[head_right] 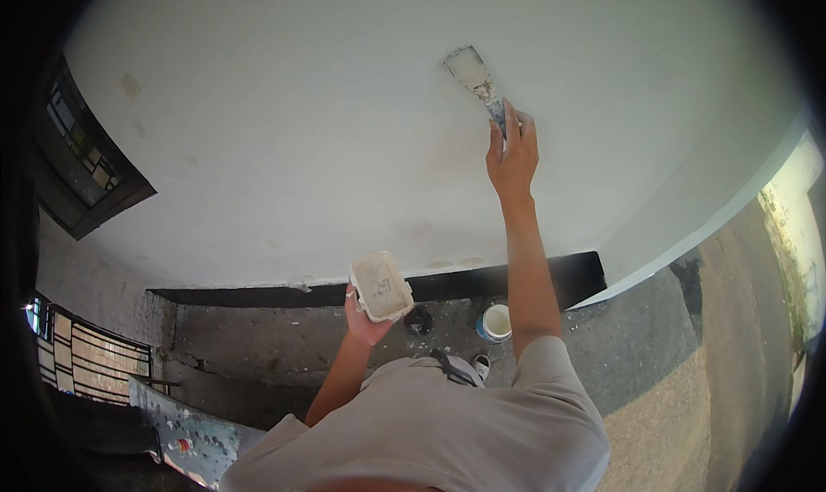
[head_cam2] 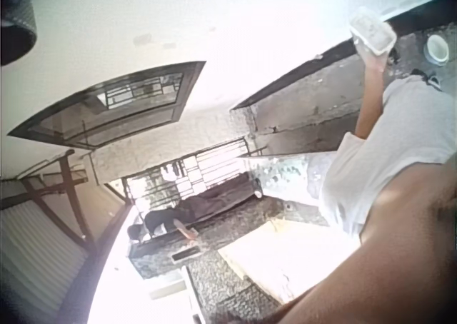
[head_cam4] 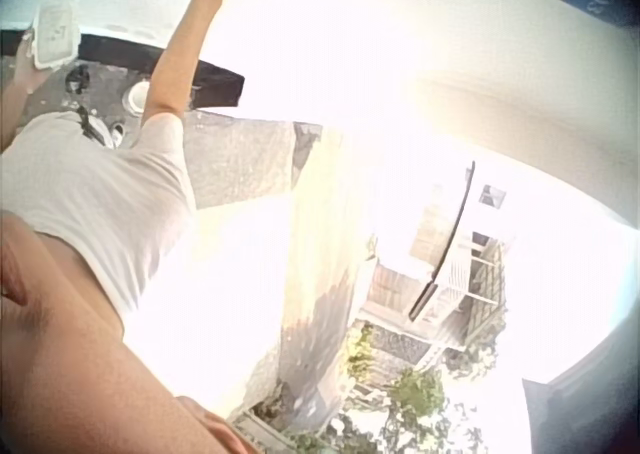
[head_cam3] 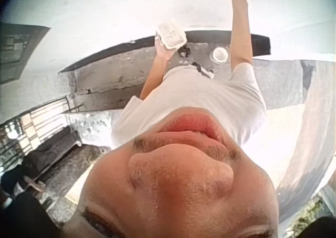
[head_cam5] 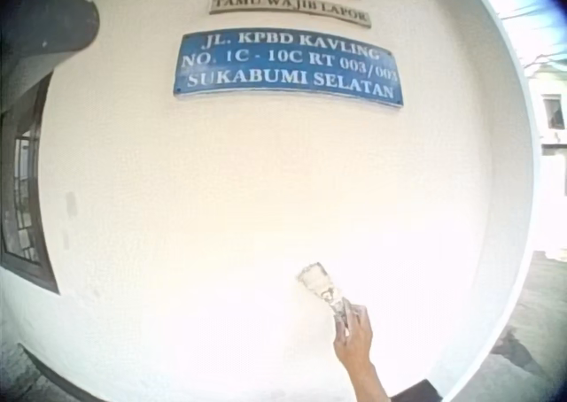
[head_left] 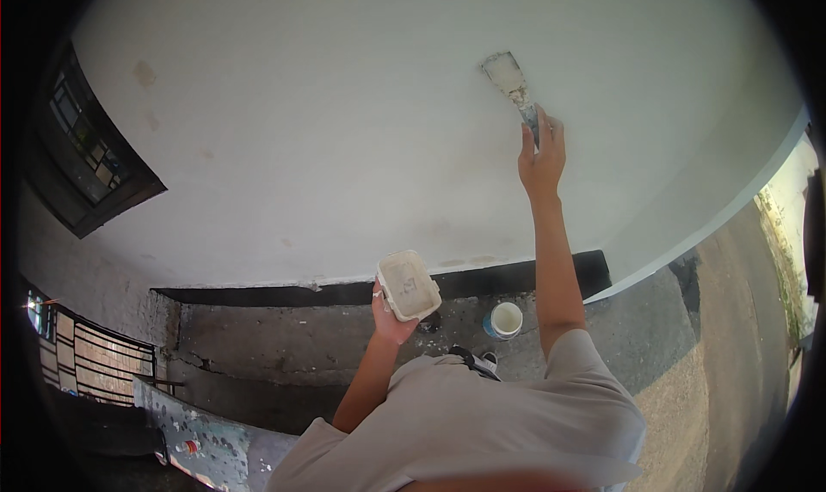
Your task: The person applies white wall filler from a plastic container onto several spots on an exterior wall using a scraper.
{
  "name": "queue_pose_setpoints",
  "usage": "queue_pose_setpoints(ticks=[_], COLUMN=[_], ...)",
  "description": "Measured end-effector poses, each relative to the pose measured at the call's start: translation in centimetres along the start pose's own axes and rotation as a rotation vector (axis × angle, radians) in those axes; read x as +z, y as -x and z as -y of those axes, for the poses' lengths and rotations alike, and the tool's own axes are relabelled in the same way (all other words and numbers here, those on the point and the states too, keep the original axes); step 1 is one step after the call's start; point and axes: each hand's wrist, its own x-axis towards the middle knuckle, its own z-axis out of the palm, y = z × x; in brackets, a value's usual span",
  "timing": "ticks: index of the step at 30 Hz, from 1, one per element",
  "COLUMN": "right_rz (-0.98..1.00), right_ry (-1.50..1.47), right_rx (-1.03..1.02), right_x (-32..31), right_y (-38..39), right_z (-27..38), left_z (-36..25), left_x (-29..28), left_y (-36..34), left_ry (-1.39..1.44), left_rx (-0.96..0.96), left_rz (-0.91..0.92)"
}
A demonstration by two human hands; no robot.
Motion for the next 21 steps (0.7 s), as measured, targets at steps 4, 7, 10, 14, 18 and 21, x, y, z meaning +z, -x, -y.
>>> queue_pose_setpoints(ticks=[4, 7, 10, 14, 18, 21], right_rz=[0.103, 0.08, 0.054, 0.101, 0.171, 0.137], right_ry=[0.041, 0.021, 0.003, 0.019, 0.102, -0.011], right_rx=[0.056, 0.053, -0.001, 0.007, 0.128, 0.238], right_x=[0.0, -0.4, -1.2, -1.1, -0.8, -3.0], right_y=[0.8, 1.3, 0.5, -0.6, 0.6, 3.0], right_z=[-0.8, -0.8, 0.2, 0.2, -0.7, 1.0], left_z=[0.1, -0.1, 0.1, 1.0, 0.2, -0.6], left_x=[0.9, 0.8, 0.5, 0.0, 1.4, 1.6], left_y=[-1.0, -1.5, -1.3, -1.6, -2.1, -1.2], left_ry=[-0.002, 0.006, 0.004, -0.008, -0.031, -0.032], left_rx=[-0.03, -0.051, -0.064, -0.104, -0.107, -0.081], left_rz=[-0.005, 0.004, -0.005, -0.01, 0.016, 0.039])
